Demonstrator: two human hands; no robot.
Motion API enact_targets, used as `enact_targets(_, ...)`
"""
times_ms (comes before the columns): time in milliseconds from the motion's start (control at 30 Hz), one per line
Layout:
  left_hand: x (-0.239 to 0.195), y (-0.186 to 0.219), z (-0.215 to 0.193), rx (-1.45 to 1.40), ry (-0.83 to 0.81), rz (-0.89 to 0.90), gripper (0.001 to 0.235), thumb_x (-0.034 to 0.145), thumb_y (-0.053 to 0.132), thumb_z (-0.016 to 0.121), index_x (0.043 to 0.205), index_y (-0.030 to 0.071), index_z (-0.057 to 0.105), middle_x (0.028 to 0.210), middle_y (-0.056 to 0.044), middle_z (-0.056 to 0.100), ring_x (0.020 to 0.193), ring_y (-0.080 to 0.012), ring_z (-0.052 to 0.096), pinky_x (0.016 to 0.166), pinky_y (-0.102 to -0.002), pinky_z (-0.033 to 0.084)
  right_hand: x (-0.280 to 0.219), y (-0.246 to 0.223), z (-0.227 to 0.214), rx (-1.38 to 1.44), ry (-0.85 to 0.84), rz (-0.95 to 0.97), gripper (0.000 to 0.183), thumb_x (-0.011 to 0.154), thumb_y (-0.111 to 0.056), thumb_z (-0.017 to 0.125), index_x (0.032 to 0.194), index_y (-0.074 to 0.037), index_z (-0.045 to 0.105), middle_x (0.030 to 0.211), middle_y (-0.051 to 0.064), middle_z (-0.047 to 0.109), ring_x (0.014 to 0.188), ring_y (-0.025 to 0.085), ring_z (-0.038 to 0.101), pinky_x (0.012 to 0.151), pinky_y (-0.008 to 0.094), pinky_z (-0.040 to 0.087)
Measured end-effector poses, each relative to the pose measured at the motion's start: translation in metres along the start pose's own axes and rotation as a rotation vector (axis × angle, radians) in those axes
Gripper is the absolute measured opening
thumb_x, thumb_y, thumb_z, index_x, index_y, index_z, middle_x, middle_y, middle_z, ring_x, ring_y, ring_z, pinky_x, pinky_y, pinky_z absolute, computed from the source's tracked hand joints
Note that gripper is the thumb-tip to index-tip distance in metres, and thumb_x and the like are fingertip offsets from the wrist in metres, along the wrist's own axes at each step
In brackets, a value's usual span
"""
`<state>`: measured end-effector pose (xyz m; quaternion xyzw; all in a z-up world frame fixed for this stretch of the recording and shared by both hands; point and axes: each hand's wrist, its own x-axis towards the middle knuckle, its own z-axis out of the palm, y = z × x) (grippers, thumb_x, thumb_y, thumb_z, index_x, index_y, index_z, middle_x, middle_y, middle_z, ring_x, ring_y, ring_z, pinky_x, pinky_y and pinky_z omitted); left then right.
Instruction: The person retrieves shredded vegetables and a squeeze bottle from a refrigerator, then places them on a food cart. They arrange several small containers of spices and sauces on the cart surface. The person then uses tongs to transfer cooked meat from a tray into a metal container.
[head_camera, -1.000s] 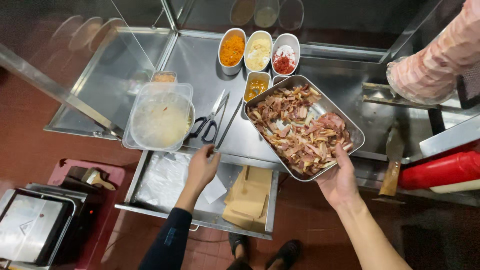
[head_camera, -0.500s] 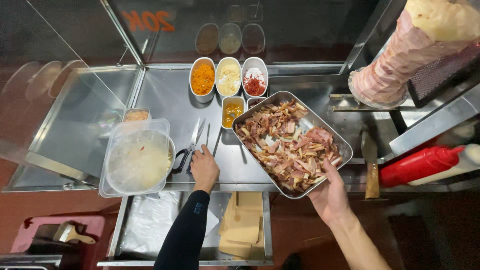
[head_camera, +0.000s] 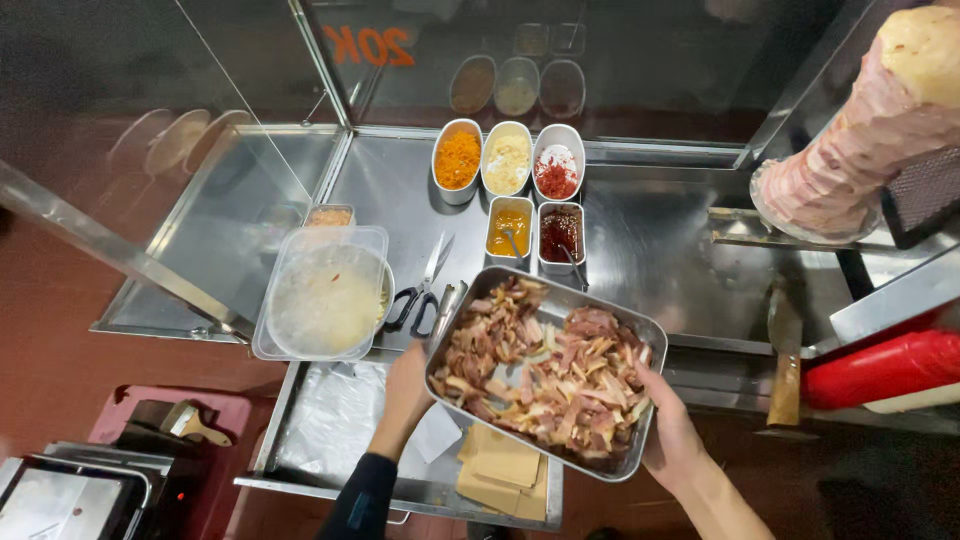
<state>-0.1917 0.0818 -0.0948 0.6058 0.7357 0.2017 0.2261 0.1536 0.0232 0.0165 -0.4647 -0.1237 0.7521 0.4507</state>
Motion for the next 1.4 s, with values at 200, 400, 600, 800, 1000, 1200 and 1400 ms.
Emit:
enact_targets(200, -0.043, -0.006, -0.096, -0.126, 0.148, -0.059, 0.052, 0.085, 0.026, 0.06, 0.13, 0.0, 0.059, 0.105, -0.03, 0.071, 0.1, -0.0441, 0.069, 0.089, -0.048, 0.053, 0.011, 0.037, -0.027, 0.03, 0.005, 0.113, 0.057, 0.097, -0.042, 0.046, 0.138, -0.004, 0.057, 0.128, 0.018, 0.07, 0.111, 0.031, 0.069, 0.096, 0.048, 0.055)
enact_targets(400, -0.055, 0.005, -0.14, -0.197, 0.158, -0.133, 0.049, 0.089, 0.021, 0.056, 0.135, 0.004, 0.059, 0.094, -0.027, 0.072, 0.083, -0.0375, 0.072, 0.078, -0.044, 0.054, 0.056, 0.1, -0.019, 0.019, -0.022, 0.152, 0.052, 0.098, -0.039, 0.045, 0.139, -0.009, 0.056, 0.132, 0.013, 0.068, 0.115, 0.029, 0.065, 0.097, 0.049, 0.052)
enact_targets(600, -0.054, 0.0, -0.132, -0.298, 0.16, 0.001, 0.05, 0.087, 0.018, 0.056, 0.133, 0.001, 0.058, 0.095, -0.025, 0.073, 0.081, -0.0324, 0.072, 0.076, -0.041, 0.055, 0.09, 0.15, 0.003, 0.276, 0.011, 0.088, 0.048, 0.101, -0.034, 0.046, 0.142, -0.011, 0.051, 0.143, 0.011, 0.06, 0.129, 0.027, 0.057, 0.106, 0.049, 0.048)
enact_targets(800, -0.053, -0.001, -0.131, -0.318, 0.028, -0.097, 0.053, 0.086, 0.018, 0.056, 0.136, 0.002, 0.056, 0.088, -0.023, 0.073, 0.073, -0.0289, 0.071, 0.07, -0.04, 0.055, 0.124, 0.177, 0.013, 0.52, 0.028, 0.003, 0.059, 0.1, -0.046, 0.046, 0.148, -0.012, 0.047, 0.149, 0.011, 0.056, 0.132, 0.029, 0.056, 0.108, 0.047, 0.046)
enact_targets(1000, -0.05, 0.001, -0.125, -0.397, -0.02, -0.011, 0.053, 0.085, 0.017, 0.055, 0.136, 0.003, 0.056, 0.09, -0.021, 0.072, 0.072, -0.0271, 0.069, 0.07, -0.038, 0.055, 0.14, 0.186, 0.016, 0.258, 0.105, 0.133, 0.063, 0.095, -0.052, 0.054, 0.146, -0.016, 0.045, 0.146, 0.013, 0.054, 0.126, 0.029, 0.057, 0.101, 0.053, 0.048)
enact_targets(1200, -0.044, -0.004, -0.11, -0.405, -0.012, 0.137, 0.052, 0.085, 0.016, 0.056, 0.136, 0.002, 0.057, 0.107, -0.023, 0.071, 0.098, -0.033, 0.071, 0.087, -0.04, 0.053, 0.099, 0.145, 0.017, -0.362, -0.114, 0.468, 0.066, 0.095, -0.055, 0.058, 0.133, -0.002, 0.053, 0.119, 0.017, 0.071, 0.103, 0.029, 0.072, 0.086, 0.043, 0.062)
enact_targets(1400, -0.043, 0.011, -0.086, -0.324, -0.032, 0.189, 0.047, 0.092, 0.029, 0.066, 0.131, 0.004, 0.058, 0.114, -0.024, 0.071, 0.106, -0.0395, 0.069, 0.091, -0.044, 0.053, 0.06, 0.069, 0.027, -0.598, -0.115, 0.252, 0.057, 0.098, -0.051, 0.05, 0.123, -0.002, 0.064, 0.108, 0.014, 0.076, 0.089, 0.02, 0.075, 0.072, 0.034, 0.064)
